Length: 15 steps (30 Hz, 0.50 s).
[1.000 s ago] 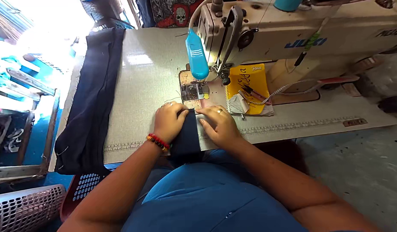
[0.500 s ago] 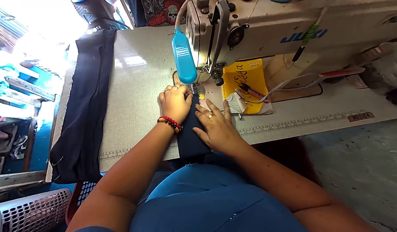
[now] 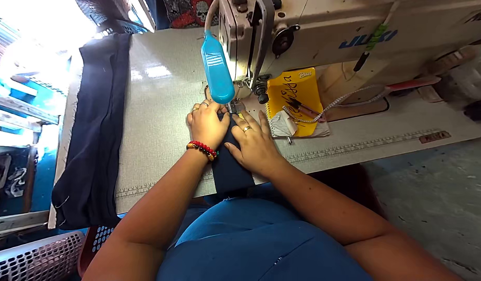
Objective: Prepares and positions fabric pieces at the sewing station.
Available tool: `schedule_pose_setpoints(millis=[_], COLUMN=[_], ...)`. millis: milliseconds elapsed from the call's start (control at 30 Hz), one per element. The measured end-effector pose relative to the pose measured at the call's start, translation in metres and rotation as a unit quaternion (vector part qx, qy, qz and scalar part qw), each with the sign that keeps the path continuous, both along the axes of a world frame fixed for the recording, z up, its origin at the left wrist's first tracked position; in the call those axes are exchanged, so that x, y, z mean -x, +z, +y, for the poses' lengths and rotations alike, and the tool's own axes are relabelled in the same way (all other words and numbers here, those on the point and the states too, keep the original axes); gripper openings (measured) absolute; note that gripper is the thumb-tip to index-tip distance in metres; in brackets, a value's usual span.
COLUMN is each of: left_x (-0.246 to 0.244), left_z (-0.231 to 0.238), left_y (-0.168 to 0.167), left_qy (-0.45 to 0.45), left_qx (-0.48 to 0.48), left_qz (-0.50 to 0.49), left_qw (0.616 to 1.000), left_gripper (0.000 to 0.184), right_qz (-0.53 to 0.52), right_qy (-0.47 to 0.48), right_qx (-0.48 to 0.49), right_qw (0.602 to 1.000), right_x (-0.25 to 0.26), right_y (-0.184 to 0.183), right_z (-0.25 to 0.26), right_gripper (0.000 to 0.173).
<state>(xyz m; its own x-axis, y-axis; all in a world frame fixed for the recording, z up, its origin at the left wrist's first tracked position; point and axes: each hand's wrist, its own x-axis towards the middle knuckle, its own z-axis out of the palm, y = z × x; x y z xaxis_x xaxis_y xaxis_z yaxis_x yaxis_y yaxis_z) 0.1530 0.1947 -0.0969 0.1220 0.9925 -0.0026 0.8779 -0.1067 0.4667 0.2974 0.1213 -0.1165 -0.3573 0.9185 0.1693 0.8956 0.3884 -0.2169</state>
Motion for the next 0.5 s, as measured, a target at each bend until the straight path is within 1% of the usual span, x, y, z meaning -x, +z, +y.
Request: schedule_pose_setpoints(millis=[33,100,167,233,267,333,433,500], left_x=[-0.001,-0.001,0.002,0.008,0.011,0.016,0.021,0.024], left_z=[0.0,-0.002,-0.003,-0.003,-0.004,-0.01,-0.022,-0.024], left_y=[0.0,-0.001,-0.006,-0.014,-0.015,-0.015,-0.013,-0.015], left_qy=[-0.008,-0.043,-0.096,-0.166,-0.199,-0.229,-0.223,-0.217], left_qx=[-0.011,-0.077,-0.178,-0.259,-0.264,-0.242,-0.173,-0.15], left_qz=[0.019,0.075,0.116,0.114,0.111,0.101,0.066,0.045], left_qw=[1.0,0.993,0.972,0.945,0.937,0.937,0.957,0.963], left_gripper=[0.021,0.025,0.024,0.018,0.019,0.022,0.031,0.035], right_qz=[-0.004,-0.013,-0.016,-0.016,-0.015,-0.014,-0.011,-0.006], right_qy=[-0.004,-0.012,-0.017,-0.02,-0.02,-0.019,-0.016,-0.012], right_qx=[0.005,0.008,0.012,0.017,0.021,0.026,0.032,0.03], right_qw=[1.0,1.0,1.0,1.0,0.999,0.999,0.999,0.999], right_x=[0.0,0.0,0.001,0.002,0.002,0.001,0.0,0.0], right_y=[0.001,0.003,0.004,0.005,0.006,0.006,0.007,0.006], right_z=[0.0,-0.002,-0.002,-0.002,-0.002,-0.001,-0.001,0.0], right_gripper=[0.051,0.052,0.053,0.054,0.055,0.054,0.053,0.053])
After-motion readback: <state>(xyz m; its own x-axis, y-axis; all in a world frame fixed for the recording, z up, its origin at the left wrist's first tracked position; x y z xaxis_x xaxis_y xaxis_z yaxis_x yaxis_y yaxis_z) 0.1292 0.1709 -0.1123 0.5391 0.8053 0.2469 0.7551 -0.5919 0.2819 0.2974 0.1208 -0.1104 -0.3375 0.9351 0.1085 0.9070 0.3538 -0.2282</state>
